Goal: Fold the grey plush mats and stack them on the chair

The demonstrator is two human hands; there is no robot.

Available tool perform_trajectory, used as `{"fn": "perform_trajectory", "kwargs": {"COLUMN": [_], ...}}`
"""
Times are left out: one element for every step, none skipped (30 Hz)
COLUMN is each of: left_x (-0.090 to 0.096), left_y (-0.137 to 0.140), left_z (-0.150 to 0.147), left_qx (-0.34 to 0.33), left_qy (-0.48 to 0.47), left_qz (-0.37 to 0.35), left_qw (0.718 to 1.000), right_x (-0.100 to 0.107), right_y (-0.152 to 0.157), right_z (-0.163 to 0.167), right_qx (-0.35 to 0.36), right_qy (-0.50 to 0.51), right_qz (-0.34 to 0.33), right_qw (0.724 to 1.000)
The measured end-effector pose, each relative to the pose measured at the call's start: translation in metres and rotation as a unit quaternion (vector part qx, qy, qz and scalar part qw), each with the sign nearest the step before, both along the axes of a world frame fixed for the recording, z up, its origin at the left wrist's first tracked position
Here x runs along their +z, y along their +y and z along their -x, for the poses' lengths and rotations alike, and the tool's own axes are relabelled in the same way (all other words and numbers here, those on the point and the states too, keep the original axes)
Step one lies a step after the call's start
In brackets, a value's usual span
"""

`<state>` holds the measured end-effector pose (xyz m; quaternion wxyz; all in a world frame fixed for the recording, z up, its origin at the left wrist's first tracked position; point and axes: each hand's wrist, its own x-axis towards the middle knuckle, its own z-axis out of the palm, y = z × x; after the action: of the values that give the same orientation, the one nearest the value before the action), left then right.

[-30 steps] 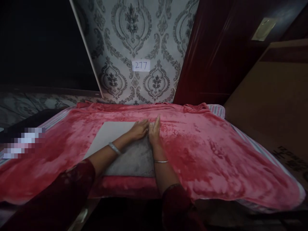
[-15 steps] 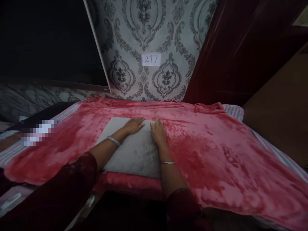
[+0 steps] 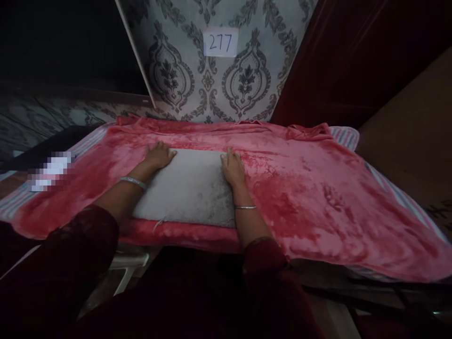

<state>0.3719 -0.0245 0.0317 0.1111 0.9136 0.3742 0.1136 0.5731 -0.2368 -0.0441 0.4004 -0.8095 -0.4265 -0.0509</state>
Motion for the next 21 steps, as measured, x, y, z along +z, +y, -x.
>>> {"fn": "perform_trajectory", "kwargs": {"left_x": [0.003, 0.004, 0.003, 0.001, -0.004, -0.009, -0.016, -0.022, -0.028, -0.032, -0.035, -0.037, -0.037, -0.037, -0.036, -0.035, -0.034, -0.034, -0.034, -0.035, -0.036], "left_y": [-0.015, -0.032, -0.05, -0.068, -0.084, -0.098, -0.11, -0.118, -0.124, -0.126, -0.127, -0.126, -0.123, -0.12, -0.116, -0.112, -0.107, -0.101, -0.095, -0.088, -0.082], "left_z": [0.0, 0.001, 0.003, 0.007, 0.011, 0.017, 0.022, 0.028, 0.033, 0.036, 0.039, 0.041, 0.042, 0.044, 0.047, 0.05, 0.056, 0.062, 0.07, 0.08, 0.09], "left_qx": [-0.009, -0.037, -0.08, -0.127, -0.177, -0.218, -0.246, -0.26, -0.258, -0.25, -0.239, -0.23, -0.224, -0.217, -0.207, -0.194, -0.179, -0.162, -0.144, -0.126, -0.11], "left_qy": [0.004, 0.009, 0.014, 0.021, 0.032, 0.045, 0.059, 0.07, 0.077, 0.078, 0.077, 0.074, 0.074, 0.076, 0.08, 0.084, 0.088, 0.09, 0.09, 0.088, 0.086], "left_qz": [-0.02, -0.034, -0.044, -0.049, -0.054, -0.056, -0.057, -0.059, -0.059, -0.06, -0.062, -0.064, -0.063, -0.063, -0.063, -0.064, -0.067, -0.071, -0.073, -0.072, -0.067], "left_qw": [1.0, 0.999, 0.996, 0.991, 0.982, 0.973, 0.966, 0.961, 0.961, 0.963, 0.966, 0.968, 0.97, 0.971, 0.973, 0.975, 0.978, 0.98, 0.983, 0.985, 0.988], "right_x": [-0.001, -0.001, -0.002, -0.003, -0.003, -0.003, -0.003, -0.004, -0.004, -0.004, -0.004, -0.004, -0.004, -0.004, -0.005, -0.005, -0.005, -0.005, -0.006, -0.006, -0.006], "right_y": [0.0, 0.0, 0.0, 0.0, 0.0, 0.0, 0.0, 0.0, 0.0, 0.0, 0.0, 0.0, 0.0, 0.0, 0.0, 0.0, 0.0, 0.0, 0.0, 0.0, 0.0], "right_z": [-0.001, -0.002, -0.003, -0.004, -0.005, -0.006, -0.006, -0.007, -0.007, -0.008, -0.008, -0.008, -0.008, -0.008, -0.008, -0.008, -0.008, -0.008, -0.008, -0.008, -0.008], "right_qx": [0.001, 0.002, 0.001, -0.001, -0.003, -0.003, -0.003, -0.003, -0.002, -0.002, -0.001, 0.0, 0.001, 0.001, 0.002, 0.002, 0.002, 0.002, 0.003, 0.003, 0.003], "right_qy": [0.003, 0.004, 0.004, 0.002, 0.001, -0.001, -0.003, -0.005, -0.009, -0.013, -0.017, -0.021, -0.024, -0.027, -0.029, -0.03, -0.03, -0.029, -0.027, -0.025, -0.024], "right_qz": [-0.005, -0.005, -0.002, 0.003, 0.01, 0.017, 0.024, 0.03, 0.034, 0.036, 0.036, 0.034, 0.032, 0.028, 0.025, 0.023, 0.022, 0.024, 0.027, 0.03, 0.032], "right_qw": [1.0, 1.0, 1.0, 1.0, 1.0, 1.0, 1.0, 1.0, 0.999, 0.999, 0.999, 0.999, 0.999, 0.999, 0.999, 0.999, 0.999, 0.999, 0.999, 0.999, 0.999]}}
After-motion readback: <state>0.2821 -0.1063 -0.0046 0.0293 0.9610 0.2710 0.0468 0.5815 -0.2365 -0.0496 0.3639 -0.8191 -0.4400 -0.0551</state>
